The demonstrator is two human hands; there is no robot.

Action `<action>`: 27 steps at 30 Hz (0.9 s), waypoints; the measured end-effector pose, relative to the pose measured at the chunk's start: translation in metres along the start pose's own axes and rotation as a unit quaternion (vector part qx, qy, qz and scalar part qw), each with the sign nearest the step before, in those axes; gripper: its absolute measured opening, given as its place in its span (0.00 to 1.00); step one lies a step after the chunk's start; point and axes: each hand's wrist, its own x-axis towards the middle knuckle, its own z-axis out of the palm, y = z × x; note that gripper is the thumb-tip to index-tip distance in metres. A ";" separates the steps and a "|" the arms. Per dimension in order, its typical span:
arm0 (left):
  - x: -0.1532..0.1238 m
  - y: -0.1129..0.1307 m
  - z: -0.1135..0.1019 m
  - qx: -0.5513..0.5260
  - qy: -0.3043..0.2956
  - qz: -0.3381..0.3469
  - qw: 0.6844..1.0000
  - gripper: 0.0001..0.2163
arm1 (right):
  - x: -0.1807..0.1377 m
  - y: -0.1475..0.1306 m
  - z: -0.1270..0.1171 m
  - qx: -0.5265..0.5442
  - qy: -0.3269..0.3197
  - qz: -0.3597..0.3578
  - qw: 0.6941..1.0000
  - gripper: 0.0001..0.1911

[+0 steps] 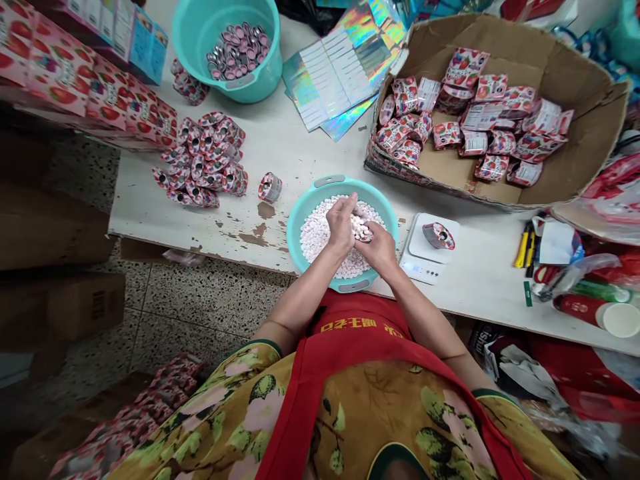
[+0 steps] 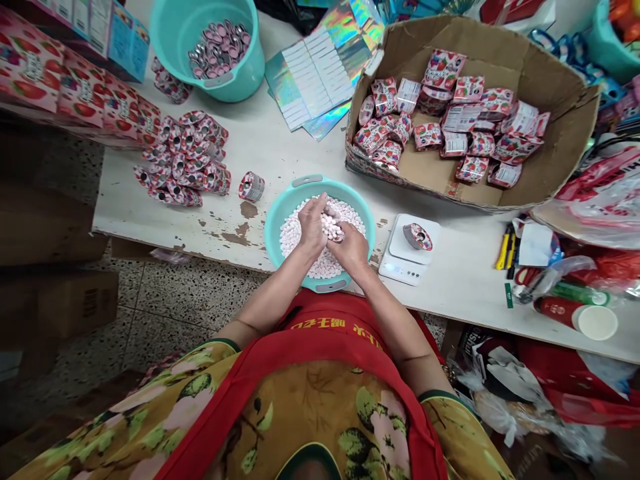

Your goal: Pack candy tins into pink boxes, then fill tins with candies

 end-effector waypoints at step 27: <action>-0.007 0.002 0.019 0.028 -0.064 -0.039 0.997 0.27 | 0.000 0.010 -0.016 0.096 -0.001 0.013 0.995 0.19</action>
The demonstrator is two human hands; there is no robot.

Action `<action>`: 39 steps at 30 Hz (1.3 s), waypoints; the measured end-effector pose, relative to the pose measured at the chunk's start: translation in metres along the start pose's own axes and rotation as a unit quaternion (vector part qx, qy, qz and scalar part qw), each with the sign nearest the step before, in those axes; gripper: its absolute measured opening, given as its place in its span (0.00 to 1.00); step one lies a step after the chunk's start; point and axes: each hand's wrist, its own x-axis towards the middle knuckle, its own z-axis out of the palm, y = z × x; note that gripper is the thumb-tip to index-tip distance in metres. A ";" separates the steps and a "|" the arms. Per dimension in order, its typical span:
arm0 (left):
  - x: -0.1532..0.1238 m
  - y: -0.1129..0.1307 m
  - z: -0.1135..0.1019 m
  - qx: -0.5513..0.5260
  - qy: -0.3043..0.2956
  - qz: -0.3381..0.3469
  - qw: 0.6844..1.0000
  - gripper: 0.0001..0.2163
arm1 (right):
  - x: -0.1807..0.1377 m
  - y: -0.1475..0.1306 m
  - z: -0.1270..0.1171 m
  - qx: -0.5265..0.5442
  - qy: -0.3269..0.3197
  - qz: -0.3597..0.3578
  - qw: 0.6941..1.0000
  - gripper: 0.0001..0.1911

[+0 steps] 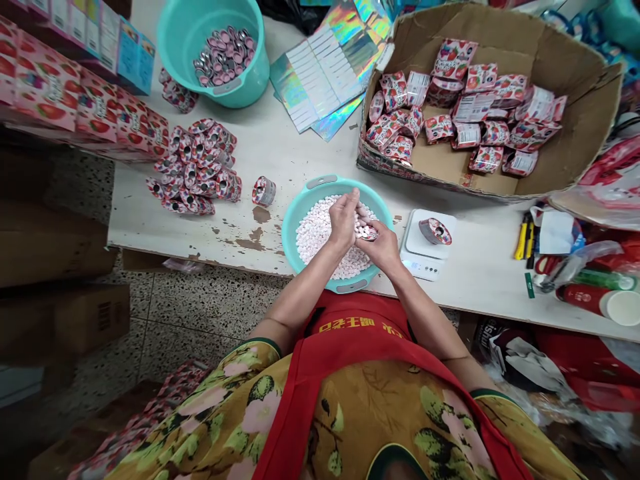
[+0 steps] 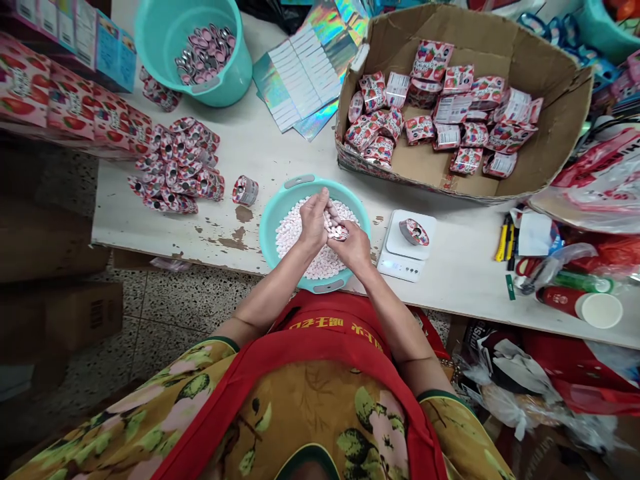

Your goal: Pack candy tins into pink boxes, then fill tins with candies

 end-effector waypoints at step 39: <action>0.019 -0.024 -0.030 0.161 -0.113 -0.218 0.956 0.07 | -0.083 0.064 -0.084 0.258 0.095 0.132 0.952 0.30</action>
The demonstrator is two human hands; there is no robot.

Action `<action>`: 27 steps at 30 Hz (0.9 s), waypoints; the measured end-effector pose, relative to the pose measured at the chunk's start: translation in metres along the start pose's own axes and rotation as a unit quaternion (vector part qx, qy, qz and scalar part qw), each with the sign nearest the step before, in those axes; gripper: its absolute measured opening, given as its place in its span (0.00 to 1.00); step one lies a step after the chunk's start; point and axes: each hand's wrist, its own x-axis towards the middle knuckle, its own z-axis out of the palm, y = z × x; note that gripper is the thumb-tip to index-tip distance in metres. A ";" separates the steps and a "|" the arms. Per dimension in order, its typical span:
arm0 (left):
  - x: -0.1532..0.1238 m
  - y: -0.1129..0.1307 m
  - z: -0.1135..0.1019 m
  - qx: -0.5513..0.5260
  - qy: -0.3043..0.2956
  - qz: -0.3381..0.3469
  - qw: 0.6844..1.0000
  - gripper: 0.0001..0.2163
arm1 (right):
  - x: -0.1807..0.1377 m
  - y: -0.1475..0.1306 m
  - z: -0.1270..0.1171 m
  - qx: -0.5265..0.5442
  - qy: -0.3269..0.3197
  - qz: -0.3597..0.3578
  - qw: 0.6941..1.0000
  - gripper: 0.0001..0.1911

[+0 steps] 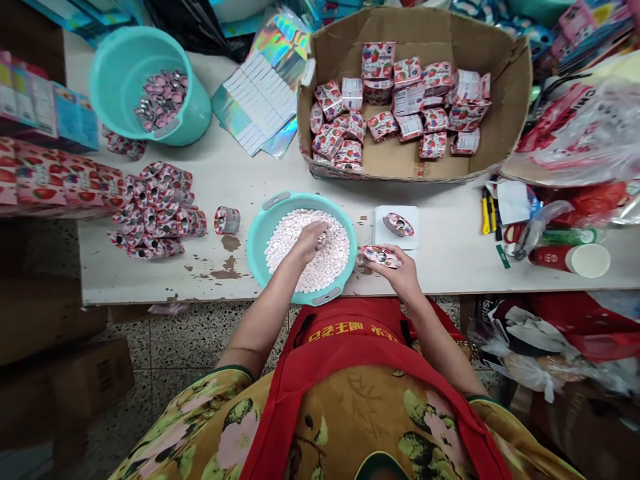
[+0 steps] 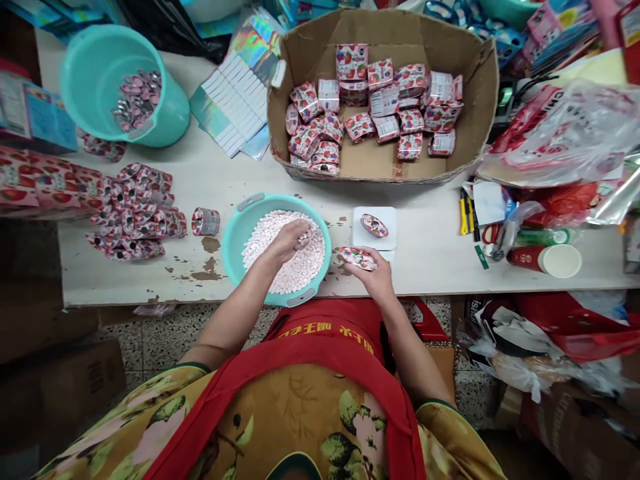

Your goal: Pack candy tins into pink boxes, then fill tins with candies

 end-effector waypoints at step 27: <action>0.042 0.007 0.124 0.031 -0.066 0.085 0.994 0.12 | -0.003 0.048 -0.121 0.067 0.257 0.030 0.964 0.34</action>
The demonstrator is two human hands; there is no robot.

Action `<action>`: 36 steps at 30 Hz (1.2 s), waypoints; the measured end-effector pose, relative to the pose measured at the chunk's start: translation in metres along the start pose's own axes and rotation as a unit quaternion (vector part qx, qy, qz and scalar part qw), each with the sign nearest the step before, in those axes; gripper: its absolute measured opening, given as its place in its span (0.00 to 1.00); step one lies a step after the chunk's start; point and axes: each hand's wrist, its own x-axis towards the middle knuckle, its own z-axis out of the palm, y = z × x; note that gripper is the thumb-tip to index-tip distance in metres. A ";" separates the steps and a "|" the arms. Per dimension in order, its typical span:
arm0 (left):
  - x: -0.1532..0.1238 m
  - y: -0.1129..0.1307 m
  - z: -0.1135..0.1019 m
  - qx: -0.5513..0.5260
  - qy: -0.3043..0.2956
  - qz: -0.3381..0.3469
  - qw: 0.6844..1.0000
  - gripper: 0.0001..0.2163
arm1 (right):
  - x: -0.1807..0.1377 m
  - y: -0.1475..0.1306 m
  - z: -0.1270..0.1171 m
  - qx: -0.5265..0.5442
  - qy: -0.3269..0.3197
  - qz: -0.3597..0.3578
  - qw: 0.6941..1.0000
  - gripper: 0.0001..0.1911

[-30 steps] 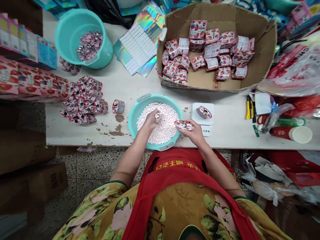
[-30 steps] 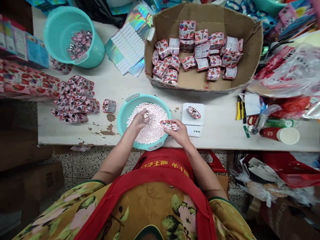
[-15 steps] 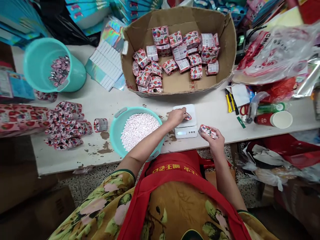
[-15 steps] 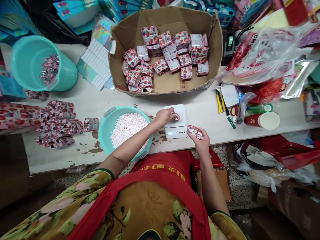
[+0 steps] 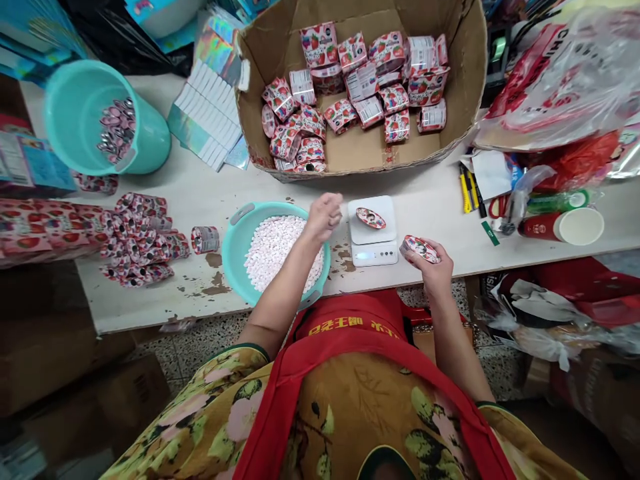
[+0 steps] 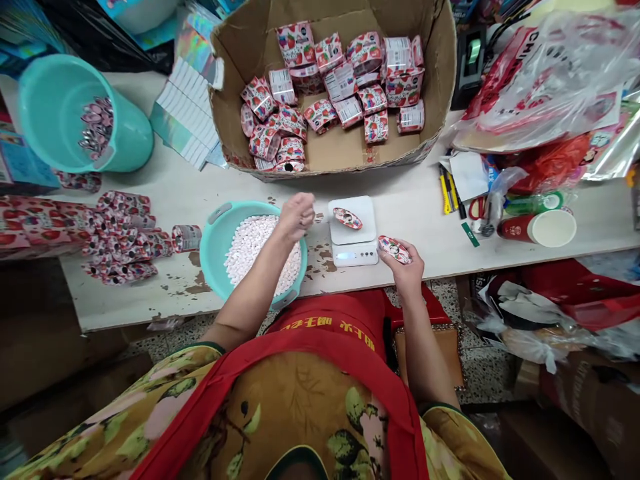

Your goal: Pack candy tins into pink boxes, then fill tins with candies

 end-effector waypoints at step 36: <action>-0.011 -0.021 0.015 0.494 -0.132 0.253 0.821 0.14 | 0.085 0.041 0.019 0.018 0.127 -0.076 0.989 0.37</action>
